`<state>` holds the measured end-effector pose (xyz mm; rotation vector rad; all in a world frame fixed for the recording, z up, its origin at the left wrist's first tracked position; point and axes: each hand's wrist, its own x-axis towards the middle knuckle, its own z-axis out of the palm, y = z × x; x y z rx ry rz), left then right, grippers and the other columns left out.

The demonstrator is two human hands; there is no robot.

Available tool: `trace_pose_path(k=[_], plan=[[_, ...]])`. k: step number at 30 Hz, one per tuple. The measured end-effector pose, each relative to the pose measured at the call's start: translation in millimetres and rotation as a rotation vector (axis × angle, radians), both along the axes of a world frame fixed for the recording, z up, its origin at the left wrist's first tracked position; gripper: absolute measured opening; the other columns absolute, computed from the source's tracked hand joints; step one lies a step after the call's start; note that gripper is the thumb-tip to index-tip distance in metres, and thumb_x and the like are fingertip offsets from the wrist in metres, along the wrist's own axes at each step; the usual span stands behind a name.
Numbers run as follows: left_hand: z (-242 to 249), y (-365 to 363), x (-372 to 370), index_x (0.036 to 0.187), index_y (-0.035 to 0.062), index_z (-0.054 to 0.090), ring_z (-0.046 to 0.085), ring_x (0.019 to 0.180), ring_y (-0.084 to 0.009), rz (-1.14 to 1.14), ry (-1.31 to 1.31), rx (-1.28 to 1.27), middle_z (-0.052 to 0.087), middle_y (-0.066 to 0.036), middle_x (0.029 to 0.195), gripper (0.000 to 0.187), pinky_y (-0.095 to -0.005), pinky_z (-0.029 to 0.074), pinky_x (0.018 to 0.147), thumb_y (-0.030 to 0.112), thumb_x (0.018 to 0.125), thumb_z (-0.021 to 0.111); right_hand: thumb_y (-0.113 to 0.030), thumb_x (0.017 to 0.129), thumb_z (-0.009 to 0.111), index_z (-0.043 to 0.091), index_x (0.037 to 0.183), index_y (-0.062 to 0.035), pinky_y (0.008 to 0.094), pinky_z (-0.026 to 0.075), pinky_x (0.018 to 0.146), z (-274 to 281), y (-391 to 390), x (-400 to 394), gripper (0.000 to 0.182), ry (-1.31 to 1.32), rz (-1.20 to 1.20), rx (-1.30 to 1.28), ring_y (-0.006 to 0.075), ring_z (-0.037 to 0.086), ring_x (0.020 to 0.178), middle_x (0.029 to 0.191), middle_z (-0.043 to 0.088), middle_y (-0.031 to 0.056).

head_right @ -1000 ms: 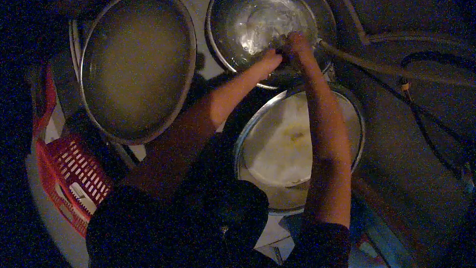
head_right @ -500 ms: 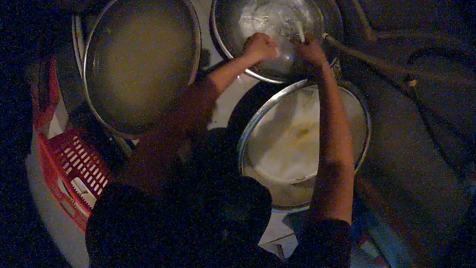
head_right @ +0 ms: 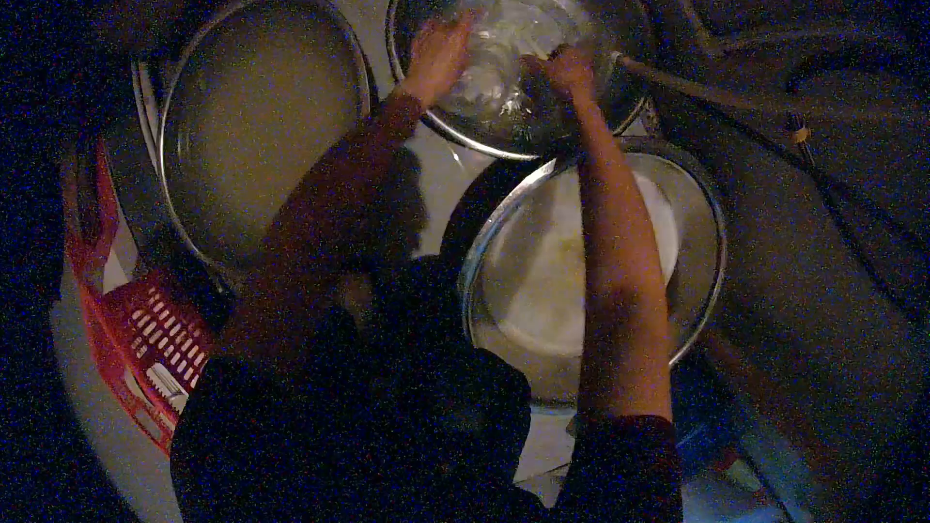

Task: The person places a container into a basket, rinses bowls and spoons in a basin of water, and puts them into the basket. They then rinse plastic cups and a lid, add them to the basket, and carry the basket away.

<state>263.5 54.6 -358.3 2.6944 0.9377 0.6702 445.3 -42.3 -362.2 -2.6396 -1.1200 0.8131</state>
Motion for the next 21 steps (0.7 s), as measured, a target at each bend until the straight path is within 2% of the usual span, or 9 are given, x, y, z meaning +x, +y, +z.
trace_pose_path(k=[4, 7, 9, 10, 13, 15, 16, 18, 21], plan=[[-34.5, 11.0, 12.7, 0.095, 0.0052, 0.054, 0.059, 0.071, -0.0271, -0.025, 0.342, -0.069, 0.059, -0.013, 0.078, 0.025, -0.0457, 0.04, 0.075, 0.011, 0.071, 0.047, -0.05, 0.063, 0.062, 0.059, 0.092, -0.0002, 0.0345, 0.046, 0.063, -44.9, -5.2, 1.5, 0.058, 0.183, -0.424, 0.335, 0.0249, 0.059, 0.073, 0.087, 0.06, 0.0151], [-71.7, 7.3, 7.3, 0.087, 0.0078, 0.059, 0.058, 0.079, -0.0234, 0.095, 0.332, -0.345, 0.06, -0.012, 0.082, 0.021, -0.0495, 0.036, 0.08, 0.016, 0.075, 0.046, -0.041, 0.072, 0.053, 0.059, 0.087, -0.0041, 0.0376, 0.046, 0.067, -56.7, -1.2, 6.5, 0.04, -0.177, -0.179, 0.042, 0.0287, 0.058, 0.076, 0.086, 0.06, 0.0133], [-80.1, 8.4, 5.0, 0.083, 0.0077, 0.061, 0.057, 0.086, -0.0221, -0.064, 0.437, 0.395, 0.059, -0.013, 0.087, 0.02, -0.0456, 0.037, 0.081, 0.018, 0.077, 0.045, -0.034, 0.078, 0.047, 0.06, 0.084, -0.0067, 0.0396, 0.046, 0.07, -50.2, -0.7, -0.4, 0.031, -0.413, -0.018, -0.161, 0.0313, 0.058, 0.078, 0.086, 0.06, 0.0121], [-83.8, 12.2, 7.6, 0.083, 0.0077, 0.061, 0.057, 0.086, -0.0221, -0.059, 0.435, 0.395, 0.059, -0.013, 0.087, 0.02, -0.0456, 0.037, 0.081, 0.018, 0.077, 0.045, -0.034, 0.078, 0.047, 0.06, 0.084, -0.0067, 0.0396, 0.046, 0.07, -44.3, -4.8, 1.0, 0.031, -0.418, -0.014, -0.159, 0.0313, 0.058, 0.078, 0.086, 0.06, 0.0121], [-63.5, 22.6, 26.5, 0.088, 0.0063, 0.06, 0.057, 0.084, -0.0241, -0.112, 0.375, 0.224, 0.059, -0.012, 0.089, 0.023, -0.0433, 0.038, 0.082, 0.018, 0.079, 0.042, -0.024, 0.075, 0.049, 0.058, 0.08, -0.0082, 0.0415, 0.047, 0.061, 7.9, -10.8, -0.7, 0.019, -0.364, -0.442, 0.26, 0.0276, 0.059, 0.072, 0.086, 0.059, 0.0098], [-50.3, 38.3, 47.7, 0.089, 0.0047, 0.058, 0.057, 0.08, -0.0216, -0.149, 0.1, -0.488, 0.06, -0.01, 0.087, 0.024, -0.0397, 0.043, 0.072, 0.021, 0.078, 0.046, -0.018, 0.067, 0.054, 0.057, 0.081, -0.0113, 0.0385, 0.046, 0.055, 21.7, -2.1, 2.0, 0.016, -0.667, 0.201, 0.173, 0.0287, 0.057, 0.066, 0.073, 0.057, 0.0101], [-45.3, 51.2, 49.8, 0.089, 0.0047, 0.058, 0.057, 0.08, -0.0216, -0.145, 0.103, -0.487, 0.06, -0.01, 0.087, 0.024, -0.0397, 0.043, 0.072, 0.021, 0.078, 0.046, -0.018, 0.067, 0.054, 0.057, 0.081, -0.0113, 0.0385, 0.046, 0.055, 31.9, -1.1, 5.9, 0.016, -0.663, 0.204, 0.176, 0.0287, 0.057, 0.066, 0.073, 0.057, 0.0101], [-15.6, 67.8, 39.7, 0.088, 0.0038, 0.058, 0.056, 0.073, -0.0151, 0.038, -0.239, -1.163, 0.059, -0.007, 0.079, 0.027, -0.0361, 0.046, 0.057, 0.026, 0.076, 0.05, -0.013, 0.063, 0.056, 0.056, 0.079, -0.0148, 0.0377, 0.044, 0.05, 68.4, -3.1, 8.2, 0.015, -0.945, 0.335, 0.399, 0.0267, 0.055, 0.064, 0.072, 0.055, 0.0073], [31.9, 54.2, 31.2, 0.093, 0.0076, 0.056, 0.052, 0.056, -0.014, 0.111, -0.541, -1.076, 0.058, -0.007, 0.084, 0.028, -0.0289, 0.043, 0.048, 0.031, 0.078, 0.05, -0.012, 0.061, 0.057, 0.054, 0.078, -0.0156, 0.0365, 0.043, 0.048, 132.4, 0.8, 4.3, 0.018, -1.017, 0.483, 0.693, 0.0252, 0.054, 0.064, 0.073, 0.053, 0.0053]])
